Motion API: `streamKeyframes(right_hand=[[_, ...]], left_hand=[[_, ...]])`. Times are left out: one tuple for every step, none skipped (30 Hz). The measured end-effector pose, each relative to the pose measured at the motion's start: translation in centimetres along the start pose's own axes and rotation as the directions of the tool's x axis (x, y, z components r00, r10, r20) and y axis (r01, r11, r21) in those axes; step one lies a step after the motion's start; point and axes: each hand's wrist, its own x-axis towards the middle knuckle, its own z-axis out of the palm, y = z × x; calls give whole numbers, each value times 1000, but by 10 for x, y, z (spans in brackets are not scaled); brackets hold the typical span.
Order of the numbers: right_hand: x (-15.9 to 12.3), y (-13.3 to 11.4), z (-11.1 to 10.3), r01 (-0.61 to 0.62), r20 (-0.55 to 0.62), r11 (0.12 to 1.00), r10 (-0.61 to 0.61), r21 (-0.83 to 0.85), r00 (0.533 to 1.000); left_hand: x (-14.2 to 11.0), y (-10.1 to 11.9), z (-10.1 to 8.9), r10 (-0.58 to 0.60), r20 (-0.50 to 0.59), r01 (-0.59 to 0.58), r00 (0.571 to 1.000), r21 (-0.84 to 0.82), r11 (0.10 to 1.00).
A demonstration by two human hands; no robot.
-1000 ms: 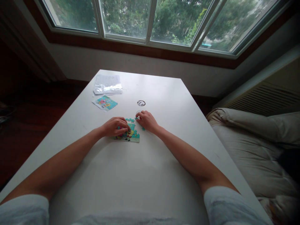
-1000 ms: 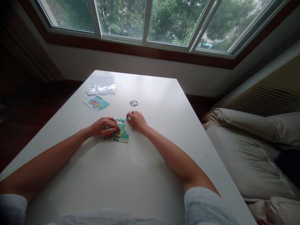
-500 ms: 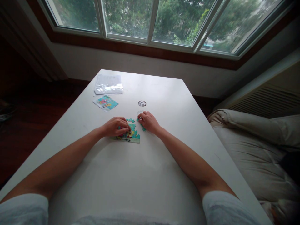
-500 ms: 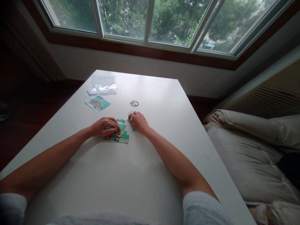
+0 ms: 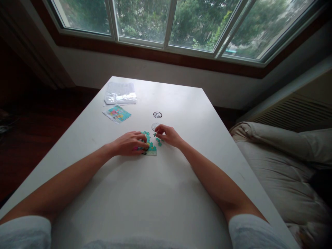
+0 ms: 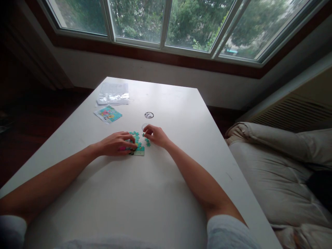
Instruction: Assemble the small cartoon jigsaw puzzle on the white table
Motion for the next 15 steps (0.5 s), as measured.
streamKeyframes(right_hand=[[-1, -2, -1, 9, 36, 1000, -9, 17, 999], [-2, -4, -1, 18, 77, 999, -20, 27, 997], [-3, -6, -1, 25, 121, 999, -28, 33, 992], [-4, -8, 0, 26, 160, 999, -32, 36, 987], [-5, -10, 1, 24, 189, 999, -30, 37, 981], [-6, -11, 2, 19, 209, 999, -26, 34, 978], [-7, -12, 3, 13, 219, 1000, -18, 27, 976], [-8, -13, 5, 6, 220, 1000, -9, 17, 975], [-8, -14, 6, 0, 214, 1000, -1, 3, 977], [-9, -14, 7, -4, 203, 1000, 7, -15, 979], [-9, -15, 8, -8, 192, 999, 14, -34, 981], [-9, -15, 9, -11, 181, 999, 20, -50, 983], [-9, -15, 10, -13, 172, 998, 24, -64, 985], [-9, -16, 11, -12, 165, 997, 25, -76, 986], [-9, -16, 12, -10, 161, 996, 24, -89, 987]], left_hand=[[-1, -1, 0, 4, 13, -4, 1000, 13, 1000], [-2, -2, 1, 0, 21, -1, 1000, 24, 1000], [-3, -3, 1, -4, 23, 3, 1000, 33, 999], [-4, -4, 1, -8, 21, 8, 1000, 40, 999], [-4, -5, 1, -12, 17, 12, 1000, 44, 999], [-5, -5, 1, -17, 11, 16, 1000, 46, 999], [-5, -5, 1, -21, 3, 21, 1000, 44, 999], [-5, -5, 2, -25, -4, 25, 1000, 40, 999], [-5, -5, 2, -28, -7, 28, 1000, 34, 999], [-5, -5, 2, -29, -9, 29, 1000, 26, 999], [-5, -5, 2, -28, -10, 28, 1000, 20, 999], [-5, -6, 2, -28, -9, 29, 1000, 15, 999], [-5, -6, 2, -30, -8, 30, 1000, 13, 999], [-5, -6, 2, -33, -8, 33, 999, 12, 999], [-5, -7, 3, -36, -6, 36, 999, 12, 999]])
